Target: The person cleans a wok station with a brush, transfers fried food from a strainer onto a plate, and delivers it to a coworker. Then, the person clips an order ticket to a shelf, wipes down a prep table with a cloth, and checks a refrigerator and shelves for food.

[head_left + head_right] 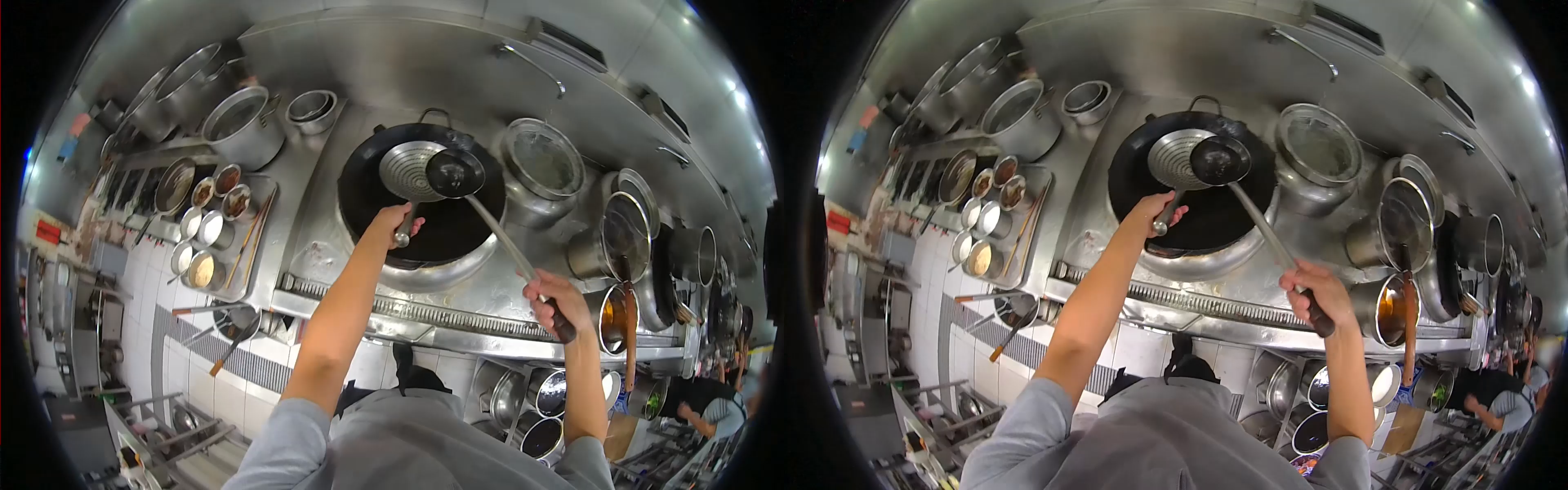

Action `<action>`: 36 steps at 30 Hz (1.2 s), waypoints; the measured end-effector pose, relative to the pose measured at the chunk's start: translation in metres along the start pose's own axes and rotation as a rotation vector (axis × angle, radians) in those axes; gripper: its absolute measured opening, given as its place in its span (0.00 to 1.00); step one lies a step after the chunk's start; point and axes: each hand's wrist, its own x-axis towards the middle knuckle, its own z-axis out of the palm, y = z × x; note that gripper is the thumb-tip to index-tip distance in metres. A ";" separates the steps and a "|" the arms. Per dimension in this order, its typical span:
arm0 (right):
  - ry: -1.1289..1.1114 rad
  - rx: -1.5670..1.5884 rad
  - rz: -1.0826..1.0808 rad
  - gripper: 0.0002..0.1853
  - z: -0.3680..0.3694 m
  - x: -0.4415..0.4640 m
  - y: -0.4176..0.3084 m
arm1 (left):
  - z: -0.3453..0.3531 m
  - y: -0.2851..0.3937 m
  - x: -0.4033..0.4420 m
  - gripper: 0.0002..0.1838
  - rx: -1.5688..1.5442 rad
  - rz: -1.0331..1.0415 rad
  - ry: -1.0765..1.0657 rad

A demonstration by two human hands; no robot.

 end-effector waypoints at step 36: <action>-0.127 -0.765 -0.219 0.23 0.134 0.118 0.020 | -0.231 -0.058 -0.177 0.13 0.591 0.734 0.676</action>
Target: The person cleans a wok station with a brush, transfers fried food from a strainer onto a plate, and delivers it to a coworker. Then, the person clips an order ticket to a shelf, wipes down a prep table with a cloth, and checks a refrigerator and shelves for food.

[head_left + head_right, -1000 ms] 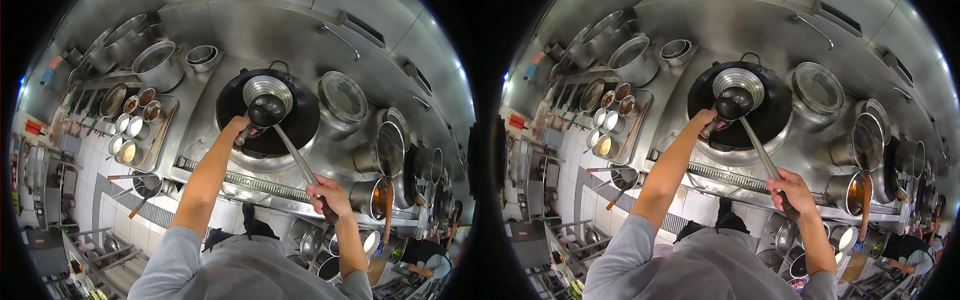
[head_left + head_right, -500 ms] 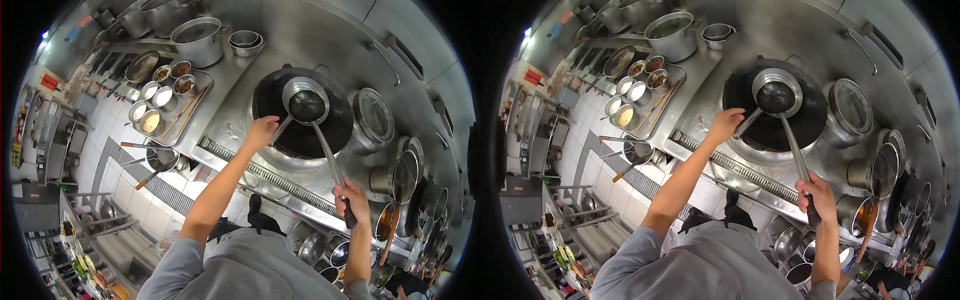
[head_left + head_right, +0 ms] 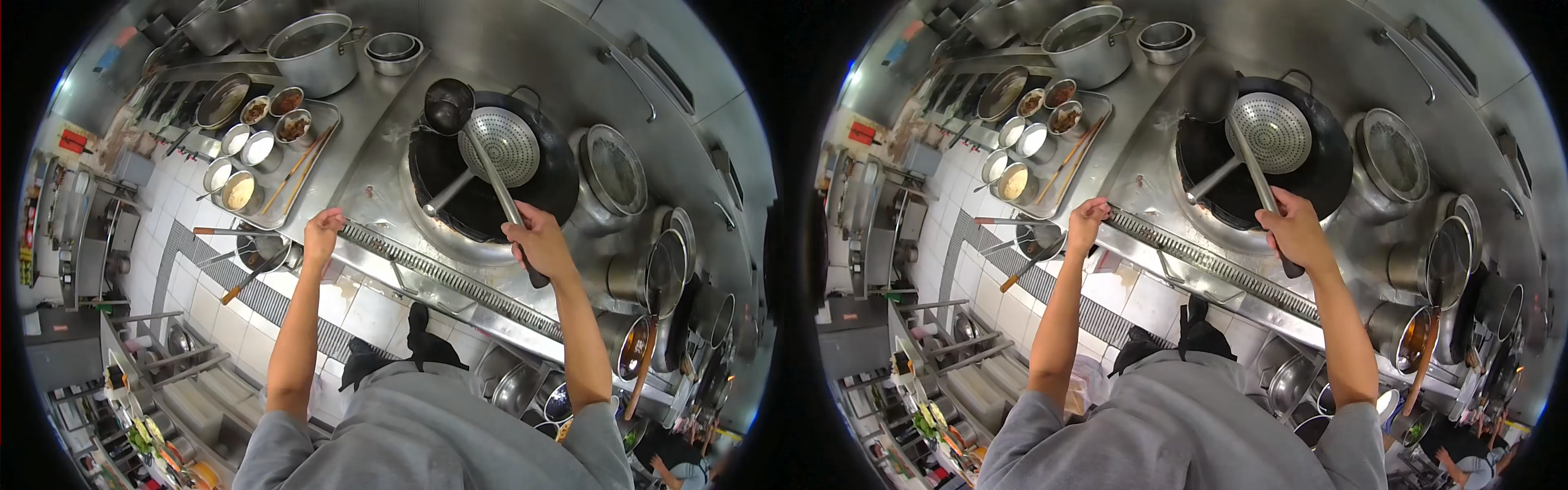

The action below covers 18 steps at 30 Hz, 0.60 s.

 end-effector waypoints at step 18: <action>0.768 -1.068 0.070 0.19 -0.223 -0.014 0.116 | 0.033 -0.034 0.047 0.12 0.469 0.132 -0.068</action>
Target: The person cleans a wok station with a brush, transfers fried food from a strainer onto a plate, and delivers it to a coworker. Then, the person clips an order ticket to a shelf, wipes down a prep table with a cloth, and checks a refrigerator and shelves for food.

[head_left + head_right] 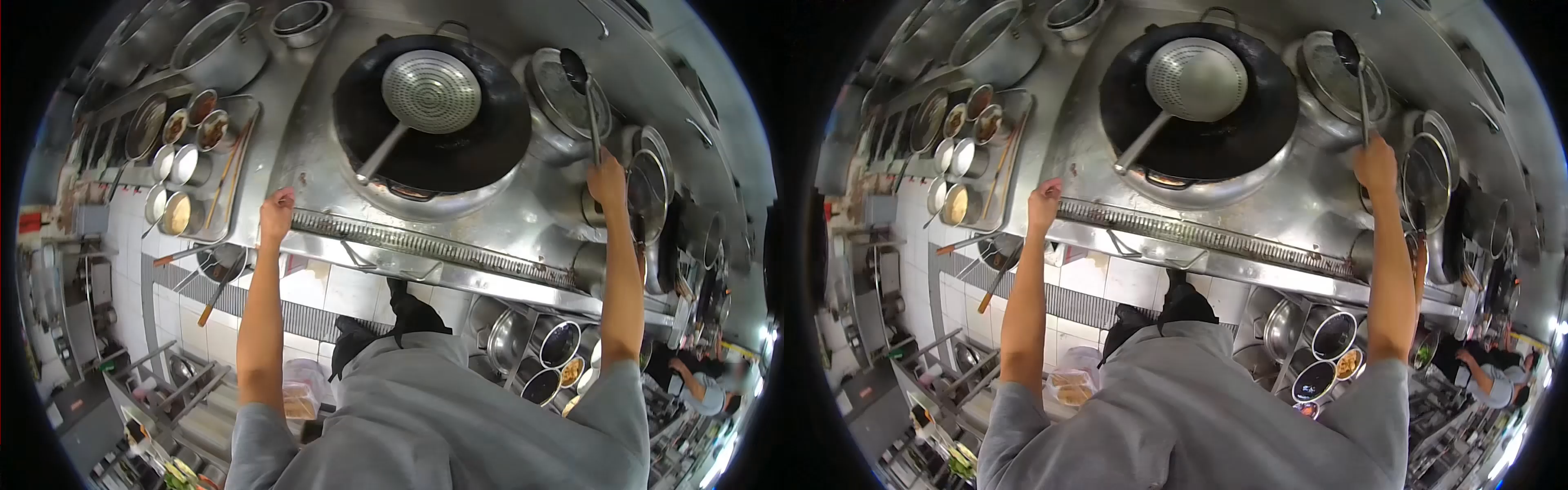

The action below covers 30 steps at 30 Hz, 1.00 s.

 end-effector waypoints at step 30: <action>-0.422 1.376 1.018 0.07 -0.128 -0.237 0.059 | 0.021 -0.026 0.046 0.12 0.817 0.442 -0.356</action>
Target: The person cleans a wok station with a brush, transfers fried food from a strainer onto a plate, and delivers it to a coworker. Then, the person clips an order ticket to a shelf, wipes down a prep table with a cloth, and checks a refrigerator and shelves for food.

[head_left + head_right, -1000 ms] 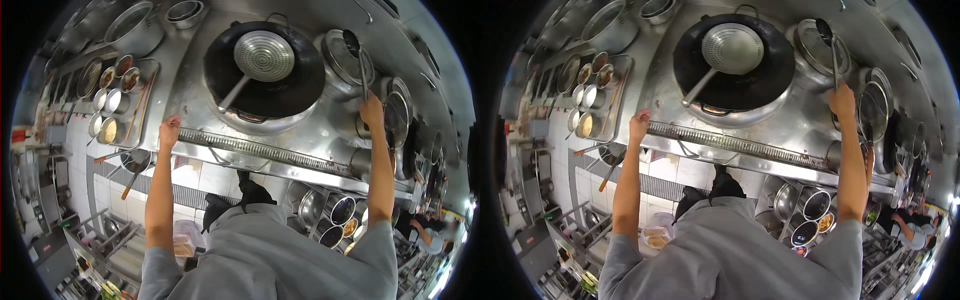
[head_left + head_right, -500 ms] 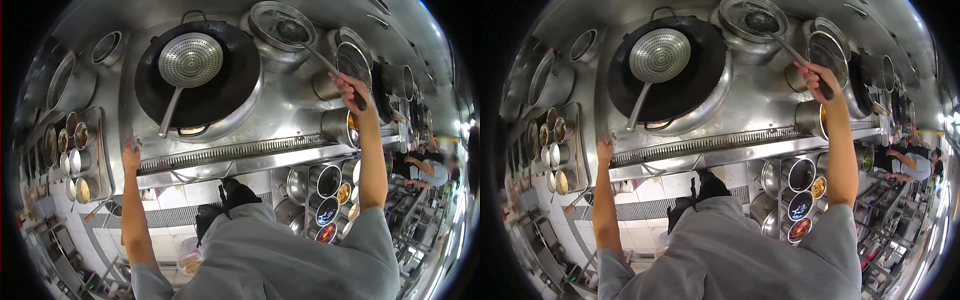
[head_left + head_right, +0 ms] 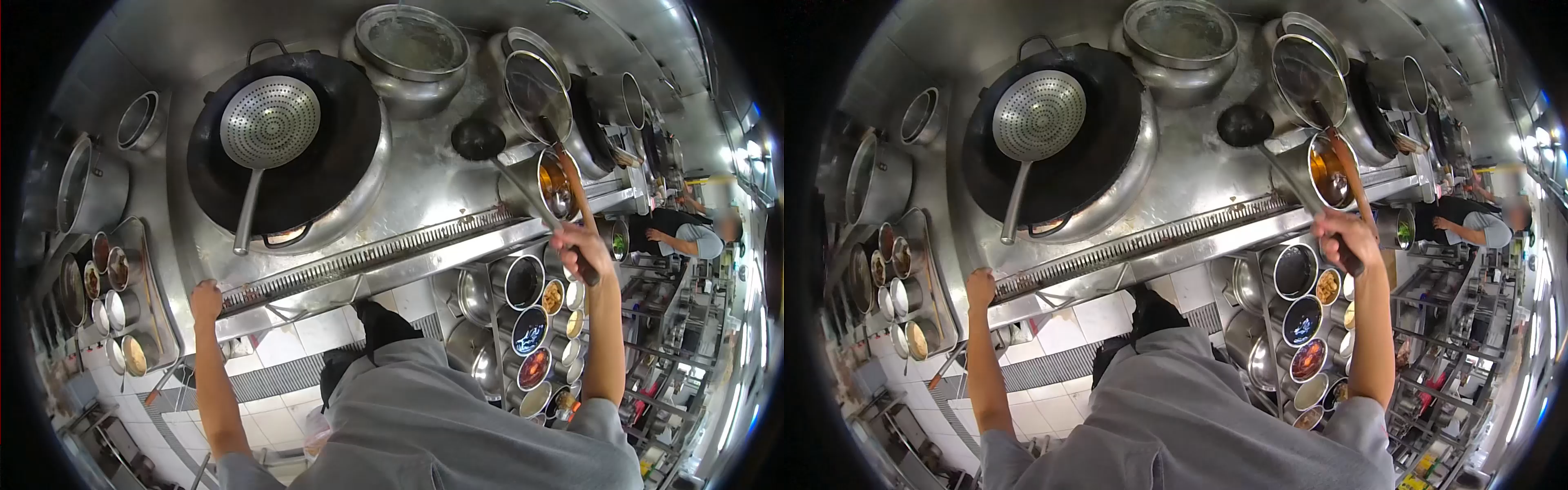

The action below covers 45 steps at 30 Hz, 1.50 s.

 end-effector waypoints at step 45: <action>-0.382 0.432 -0.099 0.07 0.091 0.071 -0.071 | -0.088 0.103 -0.161 0.17 -1.087 -0.171 -0.023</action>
